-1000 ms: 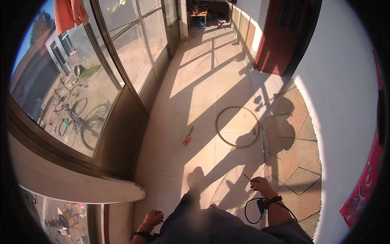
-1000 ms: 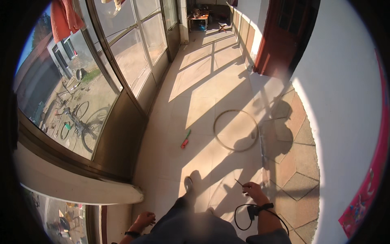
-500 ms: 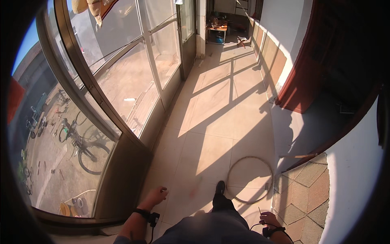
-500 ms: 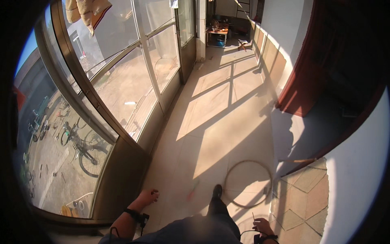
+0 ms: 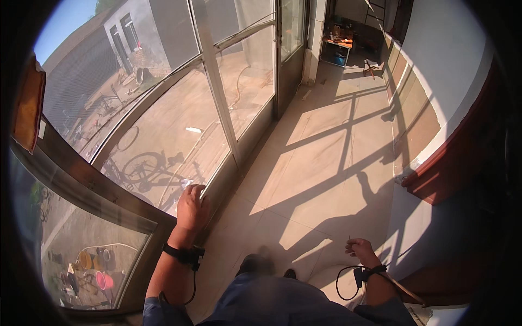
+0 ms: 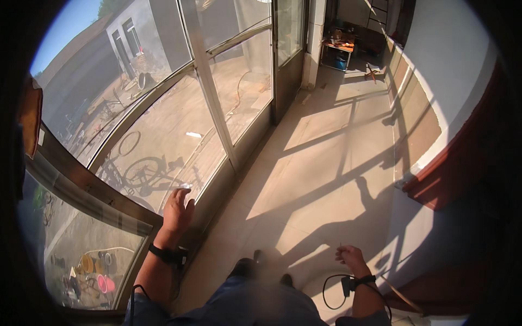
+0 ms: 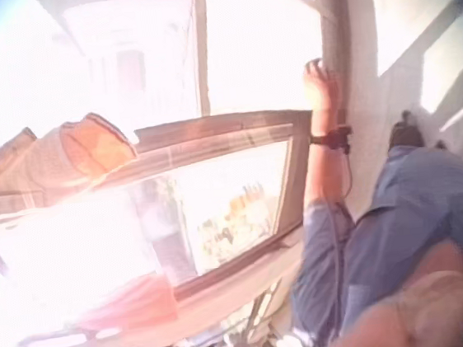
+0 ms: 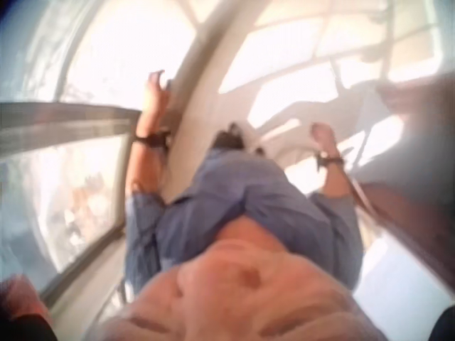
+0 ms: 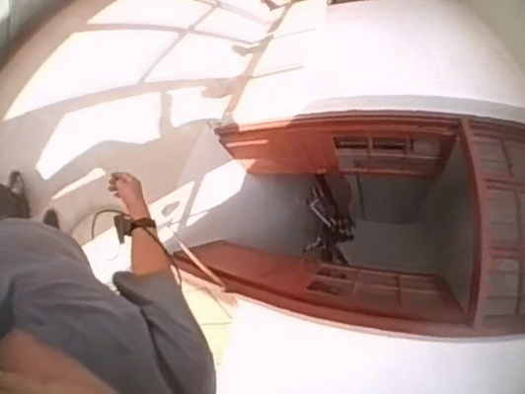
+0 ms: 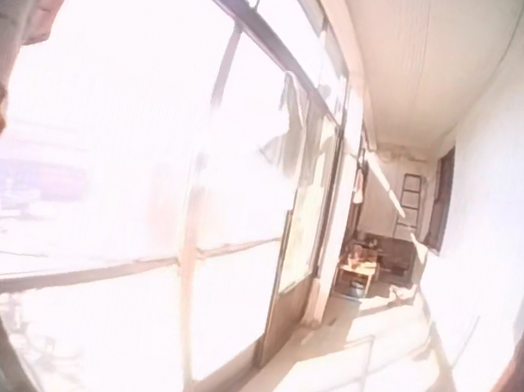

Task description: The person removes a rusty bolt from a bicycle crank arm, then installs a white plastic pedal onto the crank arm and tightens it by hand. The person later walks to a balcony, picks up a plastic bag, returns outside, and retrieves a metal cup from a yellow bucket.

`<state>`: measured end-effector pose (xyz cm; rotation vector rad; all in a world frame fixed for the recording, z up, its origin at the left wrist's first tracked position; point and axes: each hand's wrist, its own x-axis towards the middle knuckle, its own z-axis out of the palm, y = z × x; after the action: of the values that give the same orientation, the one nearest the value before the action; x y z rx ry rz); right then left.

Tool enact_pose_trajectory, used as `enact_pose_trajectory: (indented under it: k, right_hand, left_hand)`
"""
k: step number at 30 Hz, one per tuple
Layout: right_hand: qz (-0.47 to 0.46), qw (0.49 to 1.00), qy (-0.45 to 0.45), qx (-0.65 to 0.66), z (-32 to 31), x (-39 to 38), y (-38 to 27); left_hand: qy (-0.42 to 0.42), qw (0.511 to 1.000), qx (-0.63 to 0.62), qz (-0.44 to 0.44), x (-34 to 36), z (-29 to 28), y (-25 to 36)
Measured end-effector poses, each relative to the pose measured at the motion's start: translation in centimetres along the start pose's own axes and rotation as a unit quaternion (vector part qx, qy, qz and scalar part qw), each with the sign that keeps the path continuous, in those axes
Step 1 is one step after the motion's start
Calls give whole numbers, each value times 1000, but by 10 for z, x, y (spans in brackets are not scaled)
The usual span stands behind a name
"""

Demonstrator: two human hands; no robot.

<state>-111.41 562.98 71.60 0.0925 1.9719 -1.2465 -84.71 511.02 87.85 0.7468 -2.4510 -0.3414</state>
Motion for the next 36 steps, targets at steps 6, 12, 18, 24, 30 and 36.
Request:
enact_pose_trajectory:
  k: [6, 12, 18, 24, 30, 36]
  right_hand:
    - [-51, 993, -68, -78, 44, 131, -109]
    - [65, 990, -62, -112, 89, 207, -176]
    - [82, 984, -89, -135, 128, 319, -257]
    - [14, 962, -170, -211, 224, 457, -375]
    - [-103, 866, -328, -364, 434, 507, -478]
    - [-149, 780, -464, -393, 630, 506, -495]
  left_hand:
    - [135, 978, 147, 63, 230, 8, -40]
    - [184, 949, 246, 68, 383, 17, -90]
    - [170, 937, 304, 22, 430, 32, -143]
    - [191, 915, 353, -34, 464, 18, -195]
    - [176, 866, 447, -139, 493, -6, -318]
    - [155, 813, 517, -216, 498, -69, -439]
